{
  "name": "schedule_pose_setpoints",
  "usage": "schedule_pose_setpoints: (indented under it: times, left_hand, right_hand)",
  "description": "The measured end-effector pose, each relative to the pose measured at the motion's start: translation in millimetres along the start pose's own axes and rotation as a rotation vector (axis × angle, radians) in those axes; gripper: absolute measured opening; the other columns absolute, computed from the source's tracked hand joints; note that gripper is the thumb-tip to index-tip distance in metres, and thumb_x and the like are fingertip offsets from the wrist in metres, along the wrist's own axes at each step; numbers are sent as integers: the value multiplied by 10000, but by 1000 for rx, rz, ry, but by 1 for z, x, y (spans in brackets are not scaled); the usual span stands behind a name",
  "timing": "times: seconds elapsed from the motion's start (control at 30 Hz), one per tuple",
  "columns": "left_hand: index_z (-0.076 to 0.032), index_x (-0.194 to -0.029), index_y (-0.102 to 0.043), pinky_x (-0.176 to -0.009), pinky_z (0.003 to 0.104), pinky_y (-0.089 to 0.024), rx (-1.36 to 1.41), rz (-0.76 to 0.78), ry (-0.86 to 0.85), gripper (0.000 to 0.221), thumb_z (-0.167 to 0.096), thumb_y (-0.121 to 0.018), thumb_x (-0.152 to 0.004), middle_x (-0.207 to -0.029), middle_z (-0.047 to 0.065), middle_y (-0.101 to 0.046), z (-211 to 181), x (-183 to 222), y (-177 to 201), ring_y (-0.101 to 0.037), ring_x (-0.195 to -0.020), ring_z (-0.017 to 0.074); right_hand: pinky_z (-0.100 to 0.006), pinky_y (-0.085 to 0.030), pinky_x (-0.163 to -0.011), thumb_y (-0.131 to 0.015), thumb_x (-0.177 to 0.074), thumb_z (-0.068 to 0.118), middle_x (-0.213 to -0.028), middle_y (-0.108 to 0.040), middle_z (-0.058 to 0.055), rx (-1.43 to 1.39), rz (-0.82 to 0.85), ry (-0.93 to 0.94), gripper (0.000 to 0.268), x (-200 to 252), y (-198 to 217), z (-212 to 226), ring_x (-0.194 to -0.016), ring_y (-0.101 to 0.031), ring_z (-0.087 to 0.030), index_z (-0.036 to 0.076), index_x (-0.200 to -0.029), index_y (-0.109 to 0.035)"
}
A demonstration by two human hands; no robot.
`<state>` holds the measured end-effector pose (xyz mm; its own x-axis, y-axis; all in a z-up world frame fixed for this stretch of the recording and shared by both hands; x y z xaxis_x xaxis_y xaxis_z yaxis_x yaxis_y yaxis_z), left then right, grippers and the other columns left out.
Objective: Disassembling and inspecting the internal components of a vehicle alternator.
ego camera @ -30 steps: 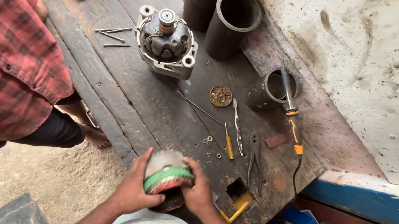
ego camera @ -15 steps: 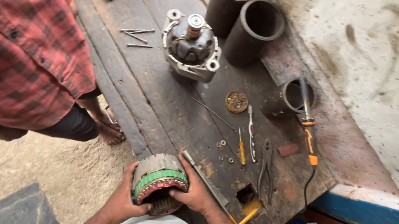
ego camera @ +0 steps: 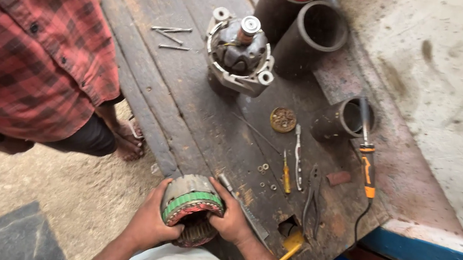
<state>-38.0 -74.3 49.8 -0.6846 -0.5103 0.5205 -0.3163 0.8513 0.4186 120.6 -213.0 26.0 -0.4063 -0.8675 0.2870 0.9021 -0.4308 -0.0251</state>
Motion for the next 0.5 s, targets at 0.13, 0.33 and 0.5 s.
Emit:
schedule_pose_setpoints:
  times: [0.13, 0.33, 0.5]
  left_hand:
    - [-151, -1591, -179, -1141, 405, -414, 40, 54, 1, 1353, -303, -927, -474, -1477, 176, -452, 3, -7, 2, -511, -1359, 329]
    - [-195, -1616, -105, -1158, 410, -375, 64, 141, -83, 1410, -283, -921, -469, -1542, 190, -381, 8, -3, 0, -449, -1405, 332]
    - [-222, -1612, -160, -1170, 389, -384, 106, 151, -55, 1300, -217, -837, -502, -1533, 184, -448, 22, -12, 4, -491, -1405, 324]
  right_hand:
    - [-279, -466, -1061, -592, -698, 15, -1324, -674, -132, 111, 32, -18, 924, 1, 1, 14, -1139, -619, -163, 73, -1597, -386]
    - [-291, -437, -1102, -623, -681, 17, -1402, -631, -144, 91, 56, 8, 952, 5, -7, 16, -1230, -594, -167, 80, -1594, -363]
    - [-307, -462, -1093, -655, -671, 18, -1395, -660, -146, 219, 7, -9, 921, -1, -9, 24, -1229, -627, -181, 95, -1562, -431]
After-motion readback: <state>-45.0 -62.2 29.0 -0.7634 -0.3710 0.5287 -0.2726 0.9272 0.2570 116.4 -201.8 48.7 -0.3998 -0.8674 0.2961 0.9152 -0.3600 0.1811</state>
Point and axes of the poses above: each hand's wrist, its own x-axis away from the middle knuckle, its own y-axis out of the back of the hand, z = x × y, the point moved 7 cm from there along -x, towards the middle knuckle
